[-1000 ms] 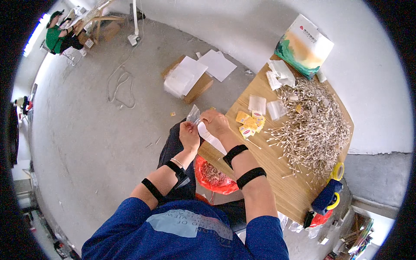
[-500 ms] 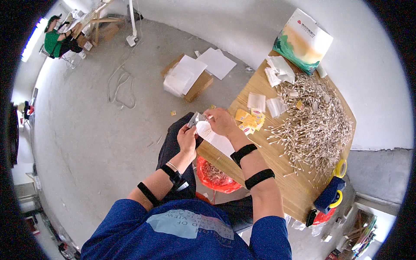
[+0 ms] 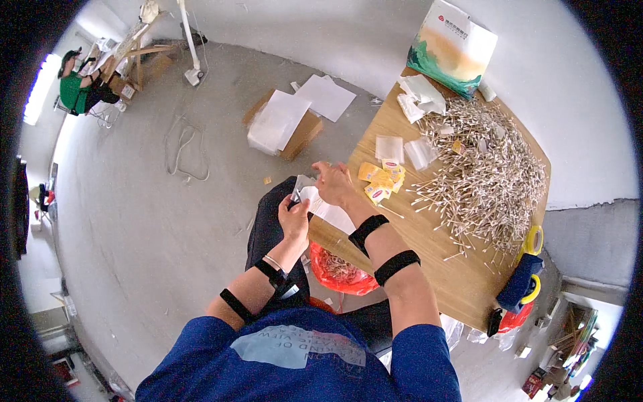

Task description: The person assembles cotton swabs by hand, inserting cotton tips into wooden sticks. They then place the finished swabs into a small plastic bag. The person works at a table with a large pile of loose cotton tips and sticks.

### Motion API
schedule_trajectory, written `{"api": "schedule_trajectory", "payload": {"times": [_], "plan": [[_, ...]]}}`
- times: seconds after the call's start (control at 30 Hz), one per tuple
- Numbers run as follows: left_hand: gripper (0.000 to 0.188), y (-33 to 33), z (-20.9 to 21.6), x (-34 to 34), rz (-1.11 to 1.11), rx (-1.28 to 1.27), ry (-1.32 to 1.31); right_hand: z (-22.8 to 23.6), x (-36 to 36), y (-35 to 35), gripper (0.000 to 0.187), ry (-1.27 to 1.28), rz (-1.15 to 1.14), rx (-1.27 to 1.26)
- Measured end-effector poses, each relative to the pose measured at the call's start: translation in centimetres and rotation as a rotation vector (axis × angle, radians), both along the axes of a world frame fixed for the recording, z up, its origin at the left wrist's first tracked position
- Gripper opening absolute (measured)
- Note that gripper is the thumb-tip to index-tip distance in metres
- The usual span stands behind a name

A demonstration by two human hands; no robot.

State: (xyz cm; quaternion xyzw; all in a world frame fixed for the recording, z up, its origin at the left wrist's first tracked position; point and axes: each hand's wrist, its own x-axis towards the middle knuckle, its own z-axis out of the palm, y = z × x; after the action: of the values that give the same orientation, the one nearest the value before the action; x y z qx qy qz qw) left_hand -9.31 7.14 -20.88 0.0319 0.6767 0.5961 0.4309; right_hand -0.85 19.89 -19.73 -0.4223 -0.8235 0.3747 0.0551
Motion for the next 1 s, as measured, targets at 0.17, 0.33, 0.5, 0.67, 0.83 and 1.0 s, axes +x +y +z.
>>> {"api": "schedule_trajectory", "payload": {"times": [0.17,0.33,0.5,0.67,0.83,1.0], "plan": [[0.065,-0.6,1.0,-0.1,-0.085,-0.028,0.010,-0.6,0.2,-0.6,0.040,0.059,0.013,0.039],[0.070,-0.1,-0.5,-1.0,0.018,0.026,-0.027,1.0,0.5,-1.1,0.038,0.137,0.000,-0.009],[0.062,-0.3,-2.7,-0.4,-0.091,0.114,0.054,-0.8,0.3,-1.6,0.033,0.064,-0.039,0.134],[0.066,-0.1,-0.5,-1.0,-0.245,0.065,0.036,0.4,1.6,-2.3,0.038,0.073,-0.080,0.104],[0.085,-1.1,1.4,0.4,-0.278,-0.076,0.412,5.1,6.9,-4.3,0.052,-0.001,-0.220,0.265],[0.077,-2.3,1.9,1.6,-0.529,0.061,1.295,3.7,19.1,-5.7,0.081,-0.247,-1.185,0.246]]}}
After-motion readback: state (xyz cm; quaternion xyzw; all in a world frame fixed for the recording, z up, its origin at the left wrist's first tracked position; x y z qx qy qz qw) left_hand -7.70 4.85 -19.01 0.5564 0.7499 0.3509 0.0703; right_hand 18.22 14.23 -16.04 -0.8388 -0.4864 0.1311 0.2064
